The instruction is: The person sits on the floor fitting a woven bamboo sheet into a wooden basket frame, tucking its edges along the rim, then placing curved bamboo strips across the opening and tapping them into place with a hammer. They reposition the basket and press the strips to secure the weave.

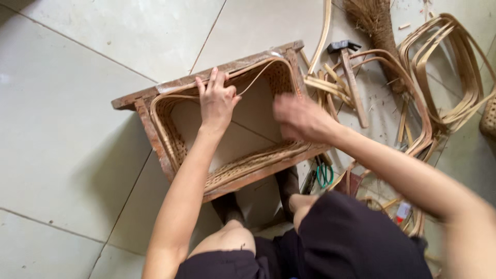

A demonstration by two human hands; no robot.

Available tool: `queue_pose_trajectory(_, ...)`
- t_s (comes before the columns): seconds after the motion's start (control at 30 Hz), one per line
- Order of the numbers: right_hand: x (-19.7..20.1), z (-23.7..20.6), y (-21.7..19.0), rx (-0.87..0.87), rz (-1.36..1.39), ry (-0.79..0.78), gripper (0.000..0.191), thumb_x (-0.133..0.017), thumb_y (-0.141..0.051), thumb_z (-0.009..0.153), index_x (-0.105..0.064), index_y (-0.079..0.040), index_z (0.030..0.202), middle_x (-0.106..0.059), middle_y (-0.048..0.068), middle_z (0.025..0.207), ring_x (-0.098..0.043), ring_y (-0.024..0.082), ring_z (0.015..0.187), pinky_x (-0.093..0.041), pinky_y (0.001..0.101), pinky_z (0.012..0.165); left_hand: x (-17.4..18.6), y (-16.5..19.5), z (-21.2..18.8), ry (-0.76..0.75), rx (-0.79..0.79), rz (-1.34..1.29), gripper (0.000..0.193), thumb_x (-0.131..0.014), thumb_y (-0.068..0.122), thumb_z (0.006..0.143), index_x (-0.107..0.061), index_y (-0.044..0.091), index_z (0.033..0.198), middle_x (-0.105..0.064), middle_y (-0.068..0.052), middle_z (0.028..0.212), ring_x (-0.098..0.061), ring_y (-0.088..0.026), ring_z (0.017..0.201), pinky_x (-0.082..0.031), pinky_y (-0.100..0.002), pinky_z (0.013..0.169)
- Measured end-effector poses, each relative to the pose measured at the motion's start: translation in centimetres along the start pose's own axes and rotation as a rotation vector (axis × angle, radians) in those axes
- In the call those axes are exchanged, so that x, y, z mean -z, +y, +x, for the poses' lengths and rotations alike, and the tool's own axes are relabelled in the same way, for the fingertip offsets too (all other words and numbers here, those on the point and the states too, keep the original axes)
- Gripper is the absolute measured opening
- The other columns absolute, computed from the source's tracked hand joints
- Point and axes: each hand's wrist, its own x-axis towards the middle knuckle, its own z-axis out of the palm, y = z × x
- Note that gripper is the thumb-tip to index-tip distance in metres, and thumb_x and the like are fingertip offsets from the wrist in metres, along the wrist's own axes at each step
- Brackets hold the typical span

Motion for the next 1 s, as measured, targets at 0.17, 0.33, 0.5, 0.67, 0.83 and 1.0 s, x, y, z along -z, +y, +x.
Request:
queue_pose_trajectory(0.17,-2.4,5.0,4.7,-0.476,-0.435,0.182,0.074,-0.055,0.010,0.095,-0.028,0.005,0.164,-0.028,0.021,0.171,-0.033,0.034,0.160,-0.031,0.0428,0.133,0.5,0.0,0.0,-0.010,-0.007,0.075,0.020,-0.090,0.027,0.074,-0.074,0.015,0.072,-0.065,-0.004,0.132,-0.048,-0.033,0.142,-0.014,-0.078,0.117)
queue_pose_trajectory(0.33,-4.5,5.1,5.4,-0.502,-0.435,0.119,0.077,-0.048,0.014,0.091,-0.022,0.005,0.163,-0.021,0.023,0.170,-0.028,0.034,0.157,-0.028,0.0467,0.128,0.5,-0.4,-0.4,0.005,-0.069,0.094,0.021,-0.089,0.030,0.073,-0.073,0.016,0.069,-0.067,-0.006,0.129,-0.050,-0.034,0.140,-0.011,-0.081,0.115)
queue_pose_trajectory(0.5,-4.2,6.0,5.4,-0.580,-0.678,-0.094,0.084,-0.049,0.013,0.090,-0.015,0.004,0.166,-0.007,0.022,0.172,-0.021,0.033,0.159,-0.024,0.0466,0.129,-0.2,-0.8,-0.3,-0.009,-0.082,0.171,0.047,-0.092,0.033,0.081,-0.068,0.014,0.116,-0.060,-0.005,0.135,-0.048,-0.031,0.144,-0.010,-0.078,0.122)
queue_pose_trajectory(0.67,-4.2,5.3,2.7,-0.434,-0.394,0.150,0.078,-0.065,-0.012,0.089,-0.033,-0.001,0.159,-0.022,0.026,0.163,-0.029,0.042,0.149,-0.032,0.0592,0.118,-1.1,-1.8,0.8,0.002,-0.016,0.295,0.114,-0.084,0.063,0.066,-0.035,0.008,0.153,-0.042,-0.018,0.151,-0.037,-0.031,0.145,-0.009,-0.082,0.108)
queue_pose_trajectory(0.83,-9.6,4.9,-5.9,0.104,0.409,-0.201,0.023,-0.064,-0.033,0.096,-0.059,-0.011,0.094,-0.063,0.011,0.083,-0.065,0.033,0.072,-0.054,0.0460,0.061,-3.0,-2.5,1.9,0.026,-0.024,0.382,0.119,-0.062,0.090,0.078,-0.034,0.000,0.148,-0.047,-0.016,0.130,-0.047,-0.036,0.127,-0.019,-0.079,0.115)
queue_pose_trajectory(1.0,-12.8,5.8,-8.6,0.219,0.473,-0.295,0.033,-0.055,-0.037,0.104,-0.053,-0.006,0.096,-0.061,0.013,0.075,-0.063,0.032,0.054,-0.051,0.0451,0.046,-4.2,-3.8,2.0,0.103,-0.127,0.422,0.102,-0.057,0.088,0.088,-0.041,0.002,0.139,-0.045,-0.015,0.117,-0.050,-0.033,0.107,-0.039,-0.063,0.098)
